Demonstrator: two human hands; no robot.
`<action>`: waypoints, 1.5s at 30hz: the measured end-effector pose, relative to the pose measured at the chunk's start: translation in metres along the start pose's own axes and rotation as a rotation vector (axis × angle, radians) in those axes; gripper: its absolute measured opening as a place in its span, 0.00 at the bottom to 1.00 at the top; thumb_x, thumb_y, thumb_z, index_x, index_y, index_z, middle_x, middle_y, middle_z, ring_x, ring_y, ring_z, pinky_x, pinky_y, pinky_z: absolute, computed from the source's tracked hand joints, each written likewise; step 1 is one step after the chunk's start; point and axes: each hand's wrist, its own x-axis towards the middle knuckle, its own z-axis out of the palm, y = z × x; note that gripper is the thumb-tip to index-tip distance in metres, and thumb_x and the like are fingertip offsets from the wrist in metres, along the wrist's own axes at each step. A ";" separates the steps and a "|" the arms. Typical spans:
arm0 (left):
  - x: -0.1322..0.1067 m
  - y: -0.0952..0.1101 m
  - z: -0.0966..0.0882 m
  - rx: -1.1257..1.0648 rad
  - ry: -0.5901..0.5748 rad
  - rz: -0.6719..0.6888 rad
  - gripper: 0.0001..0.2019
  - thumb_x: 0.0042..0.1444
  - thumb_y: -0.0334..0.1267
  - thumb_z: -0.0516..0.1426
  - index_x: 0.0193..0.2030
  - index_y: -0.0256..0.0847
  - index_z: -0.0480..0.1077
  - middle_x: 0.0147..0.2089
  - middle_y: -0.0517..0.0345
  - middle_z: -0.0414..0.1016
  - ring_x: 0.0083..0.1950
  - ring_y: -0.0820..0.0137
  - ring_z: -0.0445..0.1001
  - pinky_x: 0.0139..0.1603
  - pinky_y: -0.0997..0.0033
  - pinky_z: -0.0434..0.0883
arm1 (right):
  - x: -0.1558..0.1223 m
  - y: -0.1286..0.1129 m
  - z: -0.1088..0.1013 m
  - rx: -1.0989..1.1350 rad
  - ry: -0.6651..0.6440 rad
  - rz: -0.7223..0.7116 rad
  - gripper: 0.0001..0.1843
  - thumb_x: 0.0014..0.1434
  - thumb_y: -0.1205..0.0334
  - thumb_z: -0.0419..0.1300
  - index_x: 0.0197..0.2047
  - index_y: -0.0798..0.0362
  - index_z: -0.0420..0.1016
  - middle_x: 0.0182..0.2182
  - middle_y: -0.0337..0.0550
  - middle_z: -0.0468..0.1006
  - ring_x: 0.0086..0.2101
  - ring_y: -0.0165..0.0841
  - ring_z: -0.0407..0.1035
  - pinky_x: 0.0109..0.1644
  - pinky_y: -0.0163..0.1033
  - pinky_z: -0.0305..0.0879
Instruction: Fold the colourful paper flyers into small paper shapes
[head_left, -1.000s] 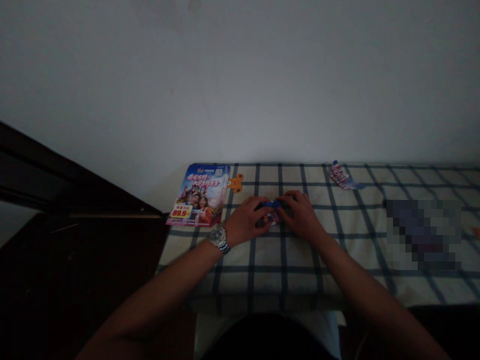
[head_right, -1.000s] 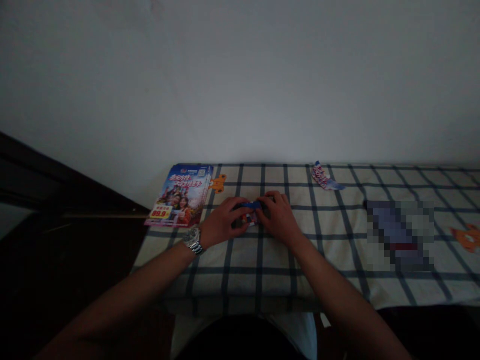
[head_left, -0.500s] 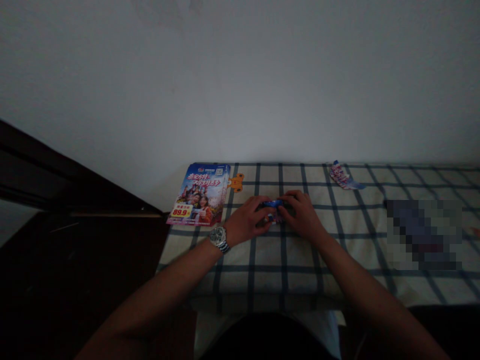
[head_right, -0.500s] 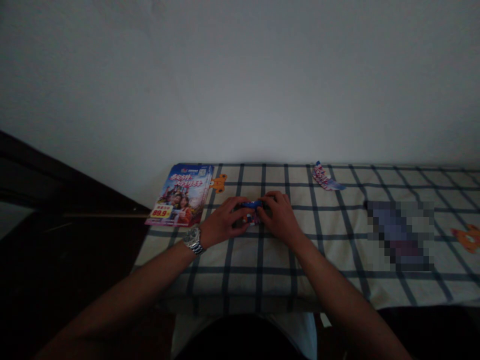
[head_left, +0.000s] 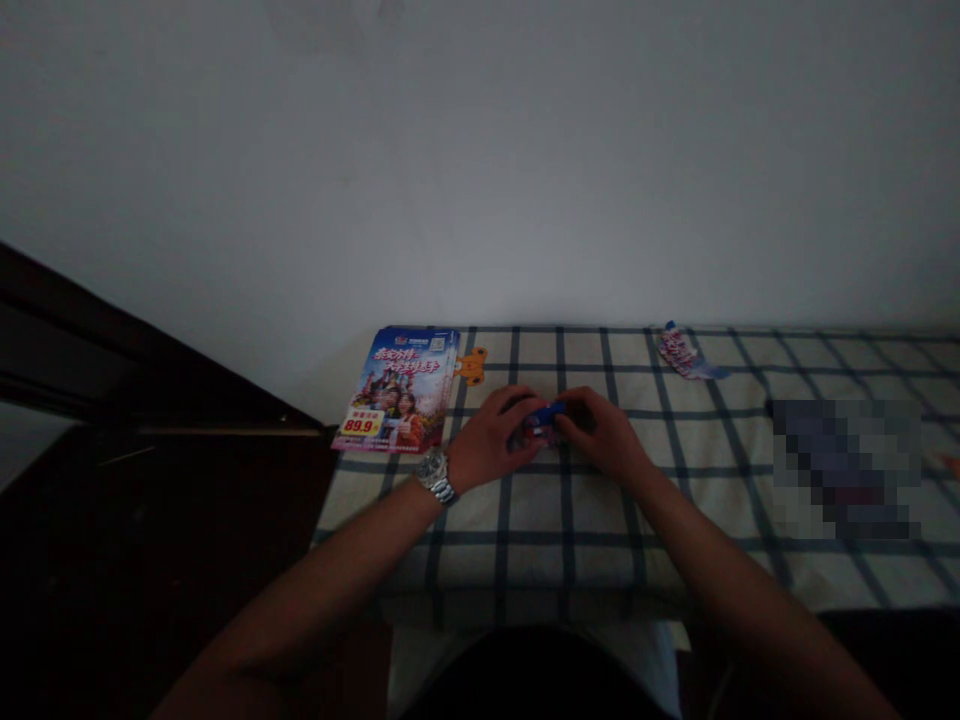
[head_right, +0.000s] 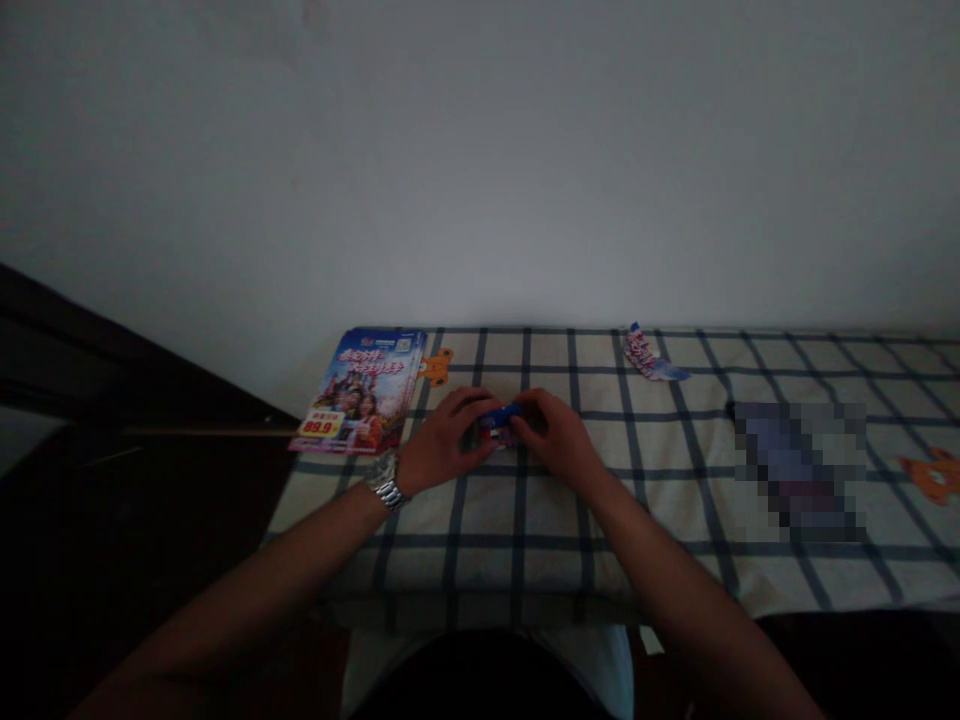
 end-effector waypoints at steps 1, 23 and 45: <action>0.000 0.000 0.000 -0.015 0.013 -0.032 0.24 0.65 0.42 0.60 0.66 0.47 0.64 0.62 0.47 0.68 0.63 0.58 0.70 0.63 0.53 0.72 | 0.000 -0.001 0.000 0.026 -0.002 0.002 0.10 0.64 0.58 0.62 0.49 0.48 0.72 0.37 0.42 0.79 0.37 0.37 0.75 0.42 0.44 0.74; 0.003 0.000 -0.004 -0.131 0.066 -0.140 0.08 0.67 0.38 0.58 0.51 0.43 0.73 0.45 0.57 0.76 0.48 0.66 0.76 0.51 0.65 0.72 | -0.001 -0.003 0.002 0.089 -0.006 0.032 0.10 0.65 0.54 0.63 0.44 0.49 0.77 0.38 0.43 0.82 0.39 0.38 0.78 0.45 0.43 0.74; 0.004 0.002 -0.007 -0.158 0.082 -0.180 0.08 0.66 0.38 0.59 0.50 0.42 0.75 0.44 0.56 0.76 0.47 0.66 0.76 0.50 0.65 0.72 | -0.002 -0.004 0.000 0.036 -0.015 -0.038 0.08 0.68 0.56 0.60 0.43 0.49 0.78 0.36 0.43 0.82 0.38 0.38 0.77 0.44 0.42 0.72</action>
